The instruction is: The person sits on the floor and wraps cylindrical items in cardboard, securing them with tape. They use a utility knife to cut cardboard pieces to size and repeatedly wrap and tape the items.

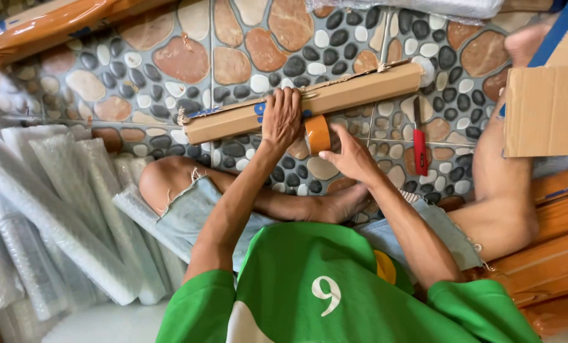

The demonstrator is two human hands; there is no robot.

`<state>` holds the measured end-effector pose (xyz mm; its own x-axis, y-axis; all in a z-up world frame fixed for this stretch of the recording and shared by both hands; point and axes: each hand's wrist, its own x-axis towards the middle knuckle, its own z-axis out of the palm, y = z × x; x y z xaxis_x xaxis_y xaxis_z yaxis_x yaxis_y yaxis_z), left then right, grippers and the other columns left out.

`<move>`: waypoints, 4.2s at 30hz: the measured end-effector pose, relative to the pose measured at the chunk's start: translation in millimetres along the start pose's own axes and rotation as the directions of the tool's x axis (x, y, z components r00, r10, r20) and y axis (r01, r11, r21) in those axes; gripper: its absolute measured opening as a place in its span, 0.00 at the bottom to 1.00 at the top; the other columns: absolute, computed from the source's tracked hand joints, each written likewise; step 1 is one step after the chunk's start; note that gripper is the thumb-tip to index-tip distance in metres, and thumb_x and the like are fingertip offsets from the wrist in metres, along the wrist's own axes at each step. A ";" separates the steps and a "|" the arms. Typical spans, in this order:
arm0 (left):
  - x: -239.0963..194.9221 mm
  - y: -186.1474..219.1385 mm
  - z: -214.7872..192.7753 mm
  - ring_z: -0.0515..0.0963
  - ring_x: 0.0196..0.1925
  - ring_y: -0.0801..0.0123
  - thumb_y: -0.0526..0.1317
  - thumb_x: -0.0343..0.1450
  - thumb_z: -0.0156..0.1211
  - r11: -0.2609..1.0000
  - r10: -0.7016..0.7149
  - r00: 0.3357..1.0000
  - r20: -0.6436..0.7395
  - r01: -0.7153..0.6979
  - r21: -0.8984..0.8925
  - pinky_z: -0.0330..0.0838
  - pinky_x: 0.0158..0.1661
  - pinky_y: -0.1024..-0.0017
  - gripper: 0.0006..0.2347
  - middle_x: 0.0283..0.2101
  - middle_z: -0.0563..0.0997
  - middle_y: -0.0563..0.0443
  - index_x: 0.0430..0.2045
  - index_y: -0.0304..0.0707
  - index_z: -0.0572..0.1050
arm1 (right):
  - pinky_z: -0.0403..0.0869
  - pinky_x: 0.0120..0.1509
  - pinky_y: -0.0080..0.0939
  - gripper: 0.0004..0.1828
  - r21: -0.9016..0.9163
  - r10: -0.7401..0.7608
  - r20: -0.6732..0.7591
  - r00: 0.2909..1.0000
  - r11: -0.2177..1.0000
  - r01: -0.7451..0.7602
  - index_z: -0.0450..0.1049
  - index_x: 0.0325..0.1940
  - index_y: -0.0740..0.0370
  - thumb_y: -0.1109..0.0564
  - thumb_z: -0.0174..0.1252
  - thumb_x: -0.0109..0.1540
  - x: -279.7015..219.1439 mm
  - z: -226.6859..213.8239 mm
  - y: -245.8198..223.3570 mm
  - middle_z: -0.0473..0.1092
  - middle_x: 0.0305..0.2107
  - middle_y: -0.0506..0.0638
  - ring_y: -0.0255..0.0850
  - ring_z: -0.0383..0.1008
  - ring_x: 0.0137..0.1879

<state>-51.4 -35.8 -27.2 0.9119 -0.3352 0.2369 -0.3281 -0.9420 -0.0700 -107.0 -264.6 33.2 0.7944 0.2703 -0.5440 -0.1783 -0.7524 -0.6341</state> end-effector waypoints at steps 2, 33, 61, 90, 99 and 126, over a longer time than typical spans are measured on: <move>-0.6 -1.2 0.2 0.68 0.43 0.46 0.42 0.68 0.46 1.000 0.009 0.999 -0.037 -0.009 0.001 0.61 0.46 0.55 0.17 0.39 0.67 0.43 0.48 0.30 0.68 | 0.70 0.63 0.66 0.48 -0.098 -0.103 -0.067 0.992 0.990 0.096 0.57 0.79 0.49 0.43 0.71 0.60 -14.7 -19.1 -48.8 0.67 0.64 0.62 0.64 0.71 0.65; -26.0 20.2 10.0 0.71 0.60 0.35 0.82 0.64 0.31 0.997 -0.049 0.991 -0.128 0.041 -0.069 0.59 0.64 0.43 0.51 0.53 0.73 0.27 0.55 0.25 0.70 | 0.70 0.56 0.65 0.14 -0.172 -0.348 0.233 0.908 0.904 0.391 0.77 0.44 0.65 0.52 0.66 0.64 172.6 -64.4 -59.6 0.75 0.39 0.69 0.69 0.76 0.53; 8.7 -30.9 -12.6 0.68 0.50 0.55 0.77 0.60 0.41 0.979 0.175 0.981 0.087 -0.164 -0.122 0.62 0.51 0.59 0.45 0.46 0.66 0.48 0.54 0.31 0.67 | 0.76 0.43 0.44 0.15 0.292 -0.040 -0.558 0.829 0.925 0.242 0.78 0.40 0.54 0.42 0.64 0.67 34.4 -19.1 -99.0 0.78 0.27 0.51 0.44 0.82 0.41; 61.6 -78.9 -190.5 0.86 0.35 0.57 0.42 0.75 0.64 0.113 0.288 0.728 0.622 0.619 -0.777 0.85 0.31 0.68 0.18 0.35 0.85 0.36 0.57 0.31 0.74 | 0.71 0.27 0.32 0.15 0.708 -0.027 -0.495 0.868 0.568 0.421 0.71 0.30 0.62 0.56 0.67 0.66 -67.3 -22.0 -103.8 0.65 0.15 0.45 0.31 0.69 0.22; 53.5 -84.5 -201.8 0.86 0.45 0.41 0.72 0.63 0.61 0.895 0.403 0.669 0.625 -0.144 -0.423 0.81 0.43 0.44 0.45 0.42 0.84 0.37 0.68 0.40 0.60 | 0.69 0.39 0.34 0.12 0.886 0.214 -0.350 0.912 0.390 0.249 0.71 0.39 0.55 0.51 0.67 0.65 -31.0 120.1 -109.8 0.70 0.28 0.44 0.34 0.71 0.35; -46.9 -117.3 -20.6 0.80 0.39 0.58 0.57 0.82 0.28 0.897 0.329 0.942 -0.072 -0.335 -0.288 0.73 0.44 0.62 0.26 0.34 0.76 0.50 0.53 0.44 0.77 | 0.77 0.60 0.57 0.35 -0.420 0.381 0.182 0.906 0.864 -0.279 0.86 0.42 0.51 0.20 0.55 0.59 -4.1 -112.2 14.9 0.82 0.44 0.61 0.60 0.80 0.59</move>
<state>-60.7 90.8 -10.1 0.7333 -0.6241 0.2697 -0.6708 -0.7289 0.1369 -47.7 -344.4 87.6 0.5465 0.0673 -0.8348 -0.1322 -0.9773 -0.1653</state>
